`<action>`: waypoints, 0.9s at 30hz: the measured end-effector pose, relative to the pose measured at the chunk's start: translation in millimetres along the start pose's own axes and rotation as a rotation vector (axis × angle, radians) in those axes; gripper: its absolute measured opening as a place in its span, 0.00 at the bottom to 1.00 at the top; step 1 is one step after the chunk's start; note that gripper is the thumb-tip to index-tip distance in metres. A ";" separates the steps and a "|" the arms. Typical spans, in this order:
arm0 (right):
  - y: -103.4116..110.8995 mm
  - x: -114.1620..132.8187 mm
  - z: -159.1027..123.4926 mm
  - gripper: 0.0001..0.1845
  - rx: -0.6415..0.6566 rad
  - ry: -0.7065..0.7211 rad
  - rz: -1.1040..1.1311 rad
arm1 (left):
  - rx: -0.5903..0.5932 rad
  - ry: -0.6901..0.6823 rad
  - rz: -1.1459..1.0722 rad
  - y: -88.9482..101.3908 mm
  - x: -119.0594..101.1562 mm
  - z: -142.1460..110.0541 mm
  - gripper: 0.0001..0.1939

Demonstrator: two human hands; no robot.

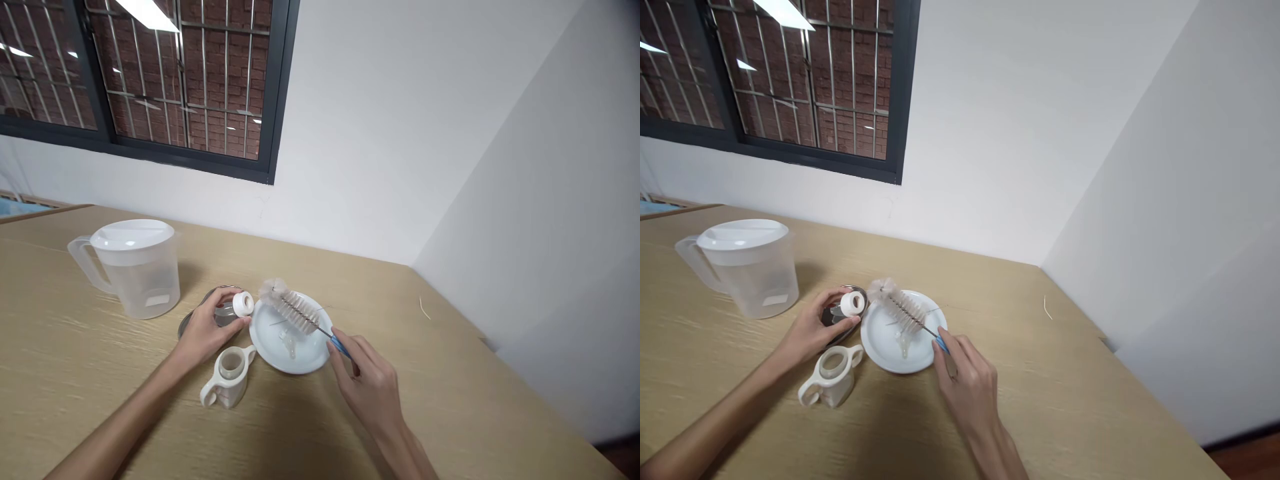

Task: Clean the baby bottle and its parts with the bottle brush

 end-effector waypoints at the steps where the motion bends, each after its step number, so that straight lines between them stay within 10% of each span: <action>1: 0.0 0.3 0.2 0.11 -0.001 0.002 0.000 | 0.004 0.001 -0.009 0.1 -0.4 -0.4 0.24; 27: -6.9 -2.8 -2.7 0.12 0.066 0.036 -0.044 | 0.069 -0.019 -0.174 2.3 1.2 0.6 0.22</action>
Point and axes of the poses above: each hand's wrist, its own z-axis towards the middle knuckle, its own y-axis out of the back of the hand, x = y × z, the point moved 1 cm from there along z, towards the middle knuckle, and after that the axes turned 4 degrees about y, right-handed, at the moved point
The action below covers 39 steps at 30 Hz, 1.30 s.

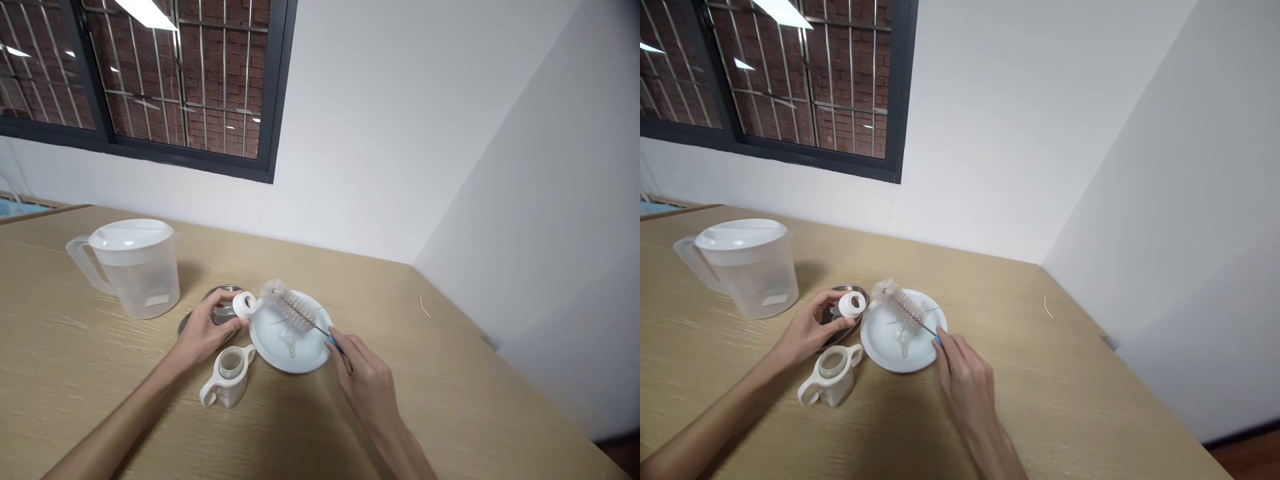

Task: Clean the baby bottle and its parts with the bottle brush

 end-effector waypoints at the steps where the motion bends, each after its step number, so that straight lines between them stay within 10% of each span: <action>1: 1.9 -1.2 0.6 0.11 -0.015 -0.028 -0.006 | 0.002 0.001 -0.017 -0.3 0.1 0.4 0.21; 22: 3.7 9.7 3.4 0.12 -0.054 0.018 0.164 | -0.027 0.018 0.037 0.4 -1.9 0.7 0.23; 31: 6.8 -8.2 0.7 0.11 -0.114 -0.138 0.066 | -0.402 0.034 -0.018 34.2 6.0 16.4 0.29; 39: 3.3 -2.8 0.2 0.11 -0.099 -0.138 0.088 | -0.245 0.151 0.199 53.8 20.6 23.2 0.36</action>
Point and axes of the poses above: each hand's wrist, its own z-axis towards the middle knuckle, its own y-axis out of the back of the hand, x = y × z, the point moved 1 cm from there along z, towards the middle knuckle, and after that the axes turned 4 degrees about y, right-handed, at the moved point
